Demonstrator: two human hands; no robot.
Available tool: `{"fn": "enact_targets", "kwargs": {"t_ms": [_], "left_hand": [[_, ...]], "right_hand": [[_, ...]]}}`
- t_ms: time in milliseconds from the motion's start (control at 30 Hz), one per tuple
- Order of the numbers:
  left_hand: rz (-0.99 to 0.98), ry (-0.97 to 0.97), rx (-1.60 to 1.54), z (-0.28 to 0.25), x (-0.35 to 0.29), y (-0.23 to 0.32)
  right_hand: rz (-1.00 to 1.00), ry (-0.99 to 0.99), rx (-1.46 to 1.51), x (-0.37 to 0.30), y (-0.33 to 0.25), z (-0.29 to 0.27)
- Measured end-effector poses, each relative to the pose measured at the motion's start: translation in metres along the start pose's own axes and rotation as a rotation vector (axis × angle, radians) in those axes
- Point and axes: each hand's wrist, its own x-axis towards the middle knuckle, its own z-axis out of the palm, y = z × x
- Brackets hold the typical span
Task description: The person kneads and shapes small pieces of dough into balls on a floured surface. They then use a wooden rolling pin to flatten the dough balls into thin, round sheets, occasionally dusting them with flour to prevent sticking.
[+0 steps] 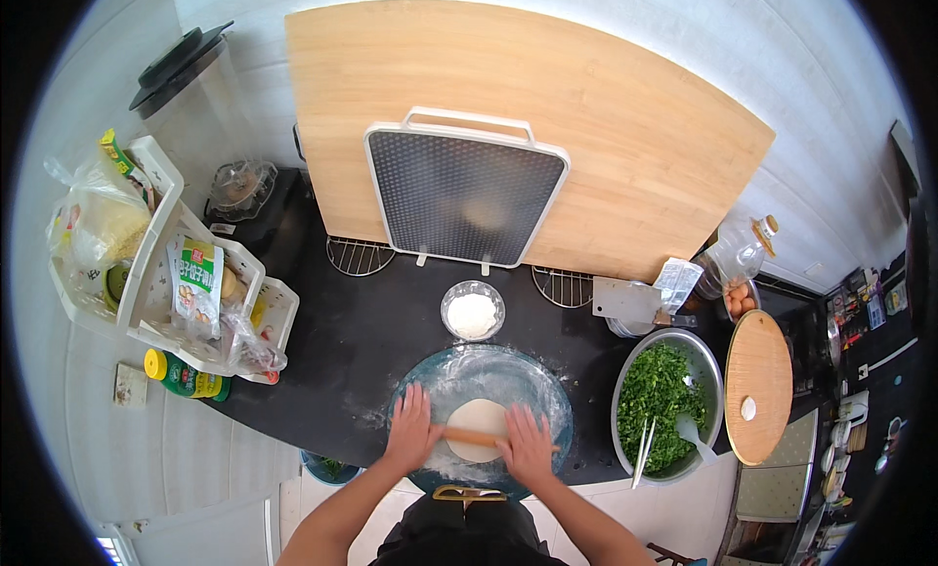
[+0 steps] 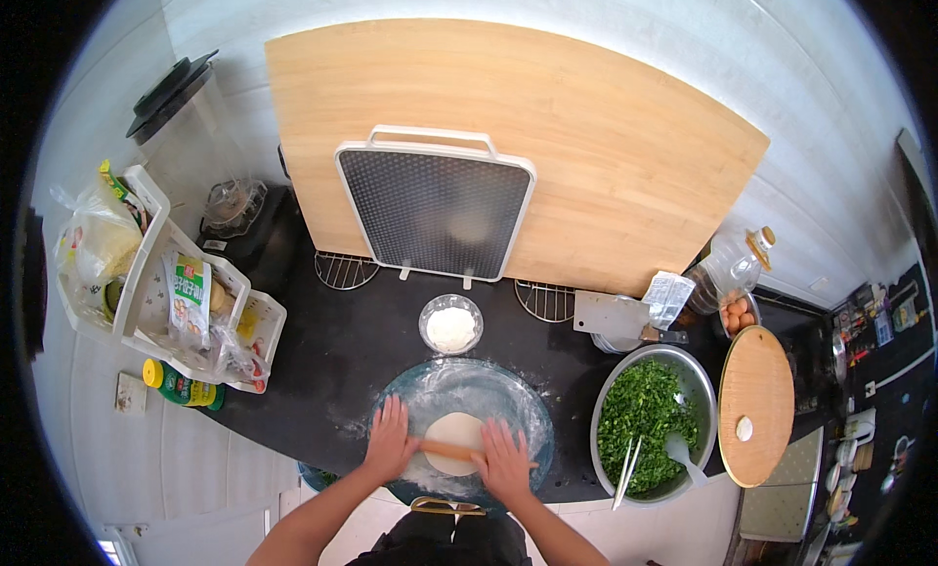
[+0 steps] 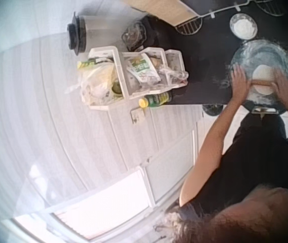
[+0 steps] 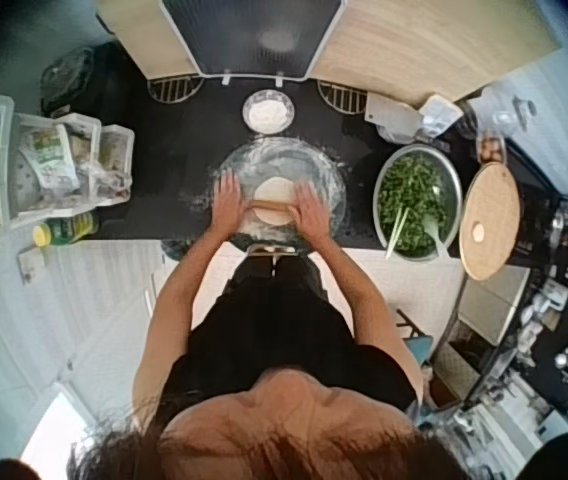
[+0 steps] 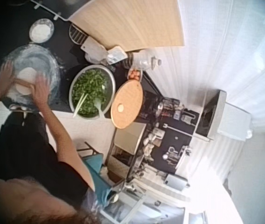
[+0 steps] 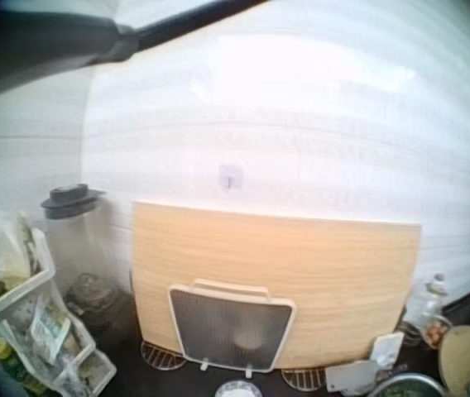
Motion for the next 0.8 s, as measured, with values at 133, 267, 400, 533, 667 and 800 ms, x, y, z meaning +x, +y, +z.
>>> {"fn": "enact_targets", "kwargs": {"t_ms": [133, 267, 400, 533, 667, 800], "left_hand": [[-0.046, 0.279, 0.035, -0.009, 0.089, -0.018], [-0.104, 0.225, 0.094, -0.005, 0.096, -0.016], [-0.061, -0.186, 0.114, -0.016, -0.011, 0.006], [0.016, -0.035, 0.121, -0.013, 0.008, -0.01], [-0.071, 0.304, 0.112, -0.018, 0.105, -0.013], [-0.105, 0.267, 0.063, -0.015, 0.078, -0.006]], "right_hand": [[0.124, 0.155, -0.101, 0.102, 0.018, -0.006], [0.234, 0.174, -0.077, 0.096, 0.031, 0.01], [0.158, -0.16, -0.004, 0.001, 0.003, -0.001], [0.082, -0.079, 0.041, 0.02, 0.007, 0.0], [0.156, 0.22, -0.033, 0.117, 0.035, 0.0], [0.161, 0.116, -0.055, 0.085, 0.045, 0.006]]}}
